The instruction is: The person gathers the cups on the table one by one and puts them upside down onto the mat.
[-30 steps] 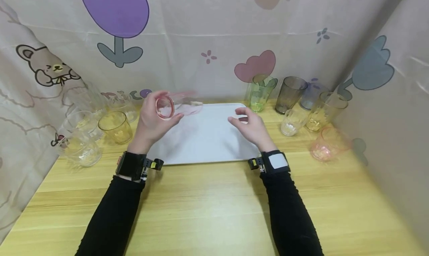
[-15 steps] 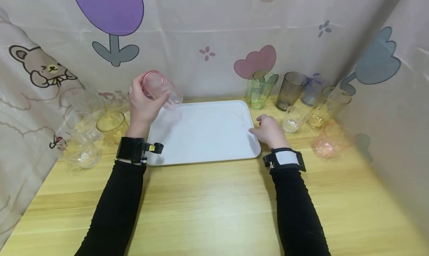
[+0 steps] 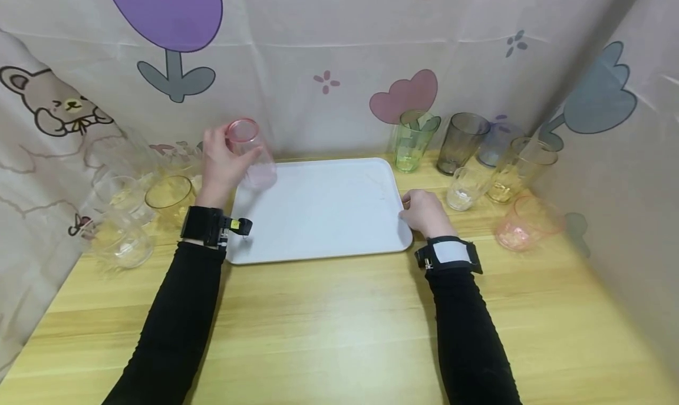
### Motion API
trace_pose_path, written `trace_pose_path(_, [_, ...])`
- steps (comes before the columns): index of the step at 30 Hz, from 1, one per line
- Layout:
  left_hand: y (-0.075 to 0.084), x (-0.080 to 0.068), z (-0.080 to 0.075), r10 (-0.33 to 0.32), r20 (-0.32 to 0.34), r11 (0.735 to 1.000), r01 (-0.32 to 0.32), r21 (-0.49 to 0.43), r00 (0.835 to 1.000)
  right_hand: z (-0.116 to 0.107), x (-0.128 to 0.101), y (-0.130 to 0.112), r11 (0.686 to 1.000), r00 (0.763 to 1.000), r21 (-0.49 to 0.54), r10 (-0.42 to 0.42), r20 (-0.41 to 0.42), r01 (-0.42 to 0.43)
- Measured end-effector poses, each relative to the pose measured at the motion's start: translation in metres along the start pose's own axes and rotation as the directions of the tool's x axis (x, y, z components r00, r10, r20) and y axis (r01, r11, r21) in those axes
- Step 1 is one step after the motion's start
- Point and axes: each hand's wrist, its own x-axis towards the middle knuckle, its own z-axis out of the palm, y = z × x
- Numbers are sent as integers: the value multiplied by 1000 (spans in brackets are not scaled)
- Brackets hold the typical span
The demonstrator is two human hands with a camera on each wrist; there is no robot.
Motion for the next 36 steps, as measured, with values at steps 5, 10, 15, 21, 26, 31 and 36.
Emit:
trace_pose_path(5, [-6, 3, 6, -28, 33, 999, 27, 20, 999, -1, -1, 2, 1000, 1000, 1, -7, -12, 7])
trace_pose_path(10, [-9, 3, 9, -55, 58, 998, 53, 31, 997, -1, -2, 2, 1000, 1000, 12, 10, 0, -10])
trace_pose_path(15, [-9, 1, 7, -64, 61, 997, 61, 46, 996, -2, -2, 0, 1000, 1000, 17, 12, 1, -12])
trace_pose_path(21, [-10, -1, 6, -66, 72, 997, 62, 56, 995, -1, -1, -2, 1000, 1000, 21, 3, 0, -3])
trace_pose_path(26, [-13, -1, 6, -80, 76, 996, 76, 55, 994, -1, 0, -2, 1000, 1000, 23, -4, 7, 3])
trace_pose_path(31, [-15, -1, 6, -62, 74, 997, 58, 60, 995, -2, 1, -1, 1000, 1000, 20, -3, 11, 2])
trace_pose_path(36, [-16, -2, 7, -59, 90, 996, 52, 79, 994, 1, 1, 0, 1000, 1000, 20, 6, 13, -7])
